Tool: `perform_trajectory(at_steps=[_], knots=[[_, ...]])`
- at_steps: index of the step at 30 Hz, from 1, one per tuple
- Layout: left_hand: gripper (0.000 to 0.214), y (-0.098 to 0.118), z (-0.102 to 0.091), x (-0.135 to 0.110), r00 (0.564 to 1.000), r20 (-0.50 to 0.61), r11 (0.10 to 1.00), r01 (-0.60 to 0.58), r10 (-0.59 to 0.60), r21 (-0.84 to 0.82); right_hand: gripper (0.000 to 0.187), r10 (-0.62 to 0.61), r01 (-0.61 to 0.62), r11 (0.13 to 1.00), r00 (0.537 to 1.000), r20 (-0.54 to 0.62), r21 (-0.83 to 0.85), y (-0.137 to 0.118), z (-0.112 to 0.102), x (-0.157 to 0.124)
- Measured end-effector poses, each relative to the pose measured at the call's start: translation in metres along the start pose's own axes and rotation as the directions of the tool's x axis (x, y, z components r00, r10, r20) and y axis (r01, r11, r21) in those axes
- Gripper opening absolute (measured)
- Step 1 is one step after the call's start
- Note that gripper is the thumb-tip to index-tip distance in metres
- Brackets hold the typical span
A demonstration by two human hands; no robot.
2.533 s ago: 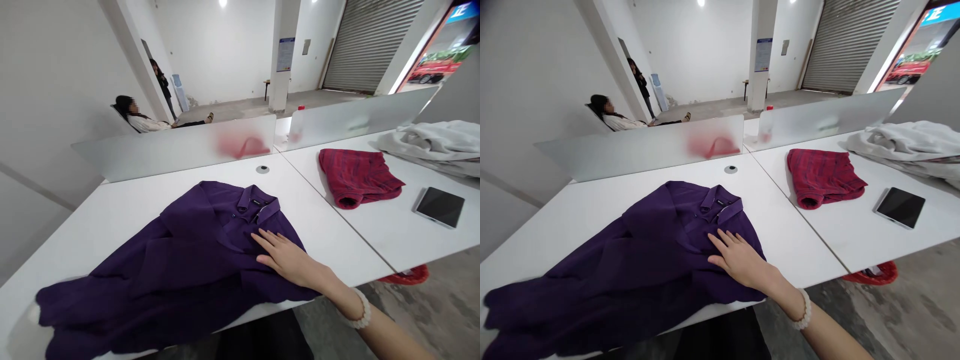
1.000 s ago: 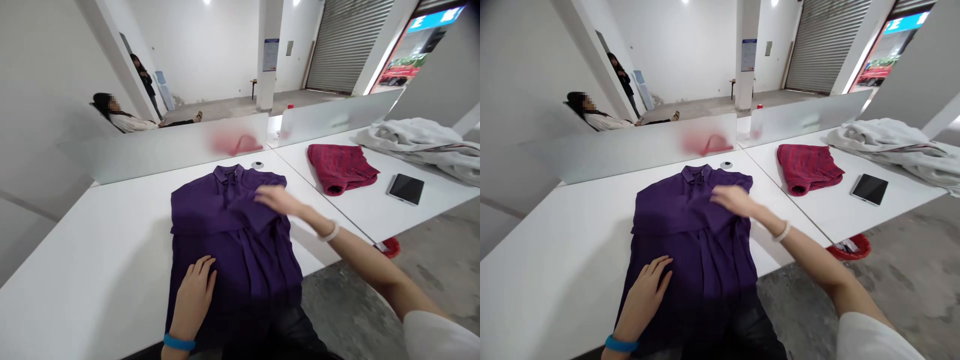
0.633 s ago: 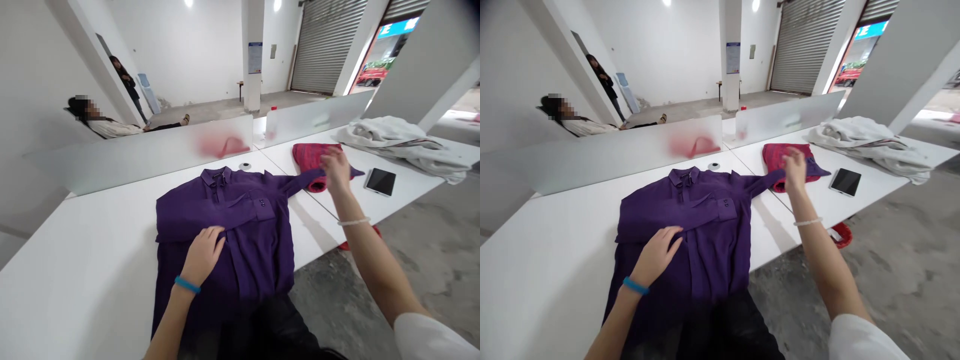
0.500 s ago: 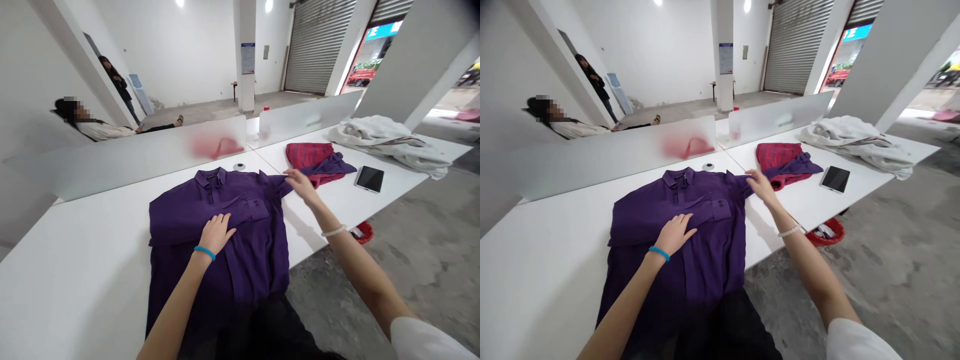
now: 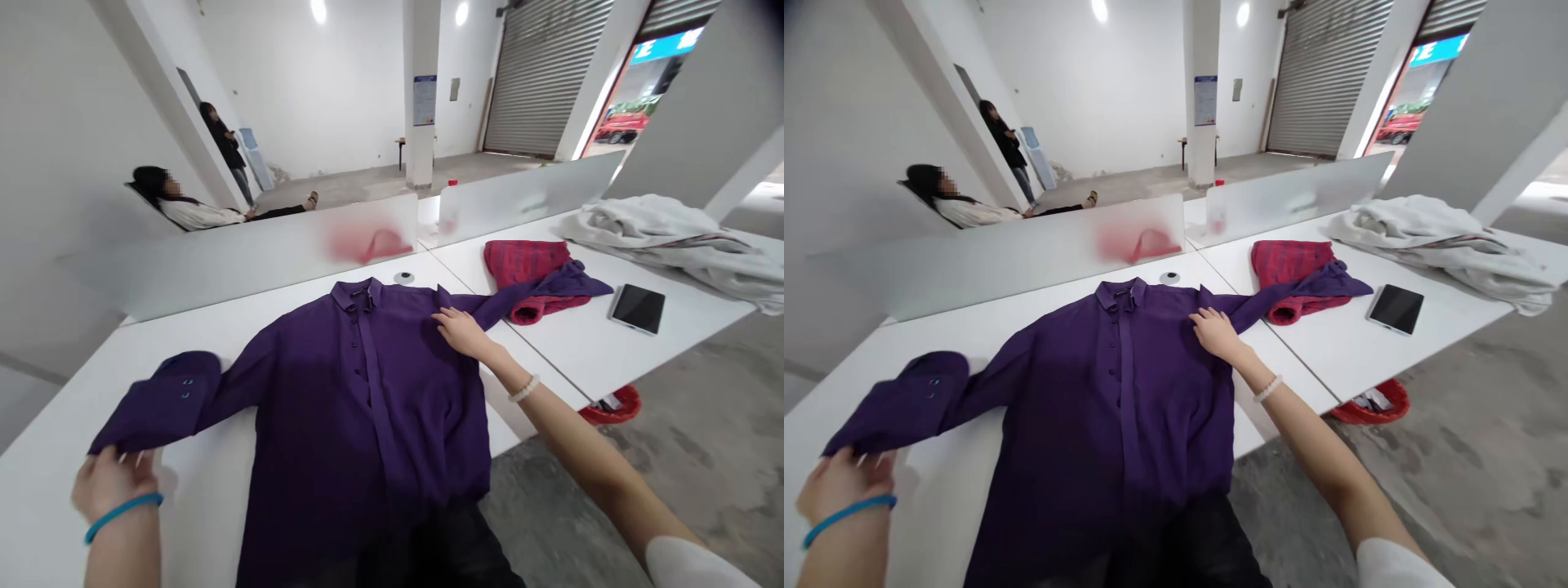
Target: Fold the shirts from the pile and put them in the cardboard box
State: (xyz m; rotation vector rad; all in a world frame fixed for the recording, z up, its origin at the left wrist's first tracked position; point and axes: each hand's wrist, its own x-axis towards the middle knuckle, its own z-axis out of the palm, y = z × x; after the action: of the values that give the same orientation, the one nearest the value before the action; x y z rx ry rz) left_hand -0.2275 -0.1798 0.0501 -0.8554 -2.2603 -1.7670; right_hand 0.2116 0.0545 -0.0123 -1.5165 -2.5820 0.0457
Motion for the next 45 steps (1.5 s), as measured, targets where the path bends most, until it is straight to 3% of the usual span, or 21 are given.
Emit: perform_trajectory(at_steps=[2, 4, 5, 7, 8, 11, 14, 16, 21, 23, 26, 32, 34, 37, 41, 45], knots=[[0.031, -0.021, -0.03, -0.012, 0.979, -0.15, 0.989, 0.144, -0.136, 0.042, 0.041, -0.131, 0.132, 0.991, 0.99, -0.054, 0.012, -0.026, -0.003, 0.026], [0.021, -0.033, -0.046, -0.038, 0.963, -0.183, 0.971, 0.217, -0.196, 0.105, 0.041, -0.223, 0.223, 0.975, 0.972, -0.074, -0.005, -0.053, -0.003, 0.054], [0.017, -0.034, -0.049, -0.055, 0.974, -0.113, 0.964, 0.214, -0.198, 0.158, 0.041, -0.251, 0.25, 0.968, 0.965, -0.071, -0.019, -0.066, -0.002, 0.068], [0.026, -0.027, -0.042, -0.094, 0.972, 0.14, 0.956, 0.146, -0.186, 0.256, 0.043, -0.287, 0.284, 0.957, 0.956, -0.054, -0.049, -0.087, 0.0, 0.093], [0.031, -0.019, -0.034, -0.116, 0.938, 0.315, 0.959, 0.057, -0.146, 0.277, 0.044, -0.302, 0.299, 0.952, 0.952, -0.046, -0.062, -0.096, 0.002, 0.103], [0.03, 0.015, 0.0, -0.182, 0.826, 0.55, 0.978, -0.194, 0.121, 0.076, 0.044, -0.34, 0.337, 0.937, 0.94, -0.012, -0.09, -0.11, 0.01, 0.127], [0.025, 0.044, 0.03, -0.233, 0.685, 0.7, 0.932, -0.355, 0.204, 0.077, 0.039, -0.344, 0.342, 0.932, 0.939, 0.009, -0.119, -0.114, 0.018, 0.139], [0.022, 0.053, 0.042, -0.251, 0.642, 0.739, 0.898, -0.424, 0.203, 0.122, 0.039, -0.332, 0.327, 0.936, 0.943, -0.011, -0.131, -0.114, 0.021, 0.143], [0.016, 0.051, 0.05, -0.26, 0.619, 0.748, 0.875, -0.472, 0.241, 0.108, 0.041, -0.362, 0.345, 0.928, 0.926, -0.111, -0.141, -0.117, 0.019, 0.149], [0.019, 0.047, 0.048, -0.264, 0.625, 0.745, 0.905, -0.419, 0.233, 0.068, 0.04, -0.445, 0.428, 0.89, 0.891, -0.089, -0.158, -0.119, 0.018, 0.152], [0.023, 0.044, 0.042, -0.278, 0.624, 0.767, 0.971, -0.238, 0.149, 0.005, 0.042, -0.51, 0.5, 0.843, 0.86, 0.001, -0.198, -0.124, 0.018, 0.156], [0.032, 0.047, 0.032, -0.288, 0.514, 0.856, 0.992, 0.121, -0.046, -0.019, 0.036, -0.422, 0.408, 0.864, 0.906, 0.015, -0.295, -0.135, 0.014, 0.173], [0.032, 0.048, 0.032, -0.282, 0.465, 0.883, 0.985, 0.172, -0.065, -0.018, 0.034, -0.377, 0.36, 0.881, 0.926, 0.003, -0.309, -0.137, 0.01, 0.18], [0.031, 0.046, 0.032, -0.276, 0.408, 0.91, 0.987, 0.158, -0.066, 0.001, 0.035, -0.323, 0.318, 0.897, 0.946, 0.037, -0.307, -0.137, 0.006, 0.19], [0.028, 0.04, 0.031, -0.284, 0.408, 0.909, 0.984, 0.176, -0.083, 0.011, 0.036, -0.321, 0.329, 0.896, 0.944, 0.075, -0.3, -0.138, 0.007, 0.194], [0.036, 0.029, 0.025, -0.298, 0.403, 0.911, 0.929, 0.363, -0.086, -0.073, 0.037, -0.326, 0.325, 0.903, 0.944, 0.043, -0.282, -0.138, 0.012, 0.192]])
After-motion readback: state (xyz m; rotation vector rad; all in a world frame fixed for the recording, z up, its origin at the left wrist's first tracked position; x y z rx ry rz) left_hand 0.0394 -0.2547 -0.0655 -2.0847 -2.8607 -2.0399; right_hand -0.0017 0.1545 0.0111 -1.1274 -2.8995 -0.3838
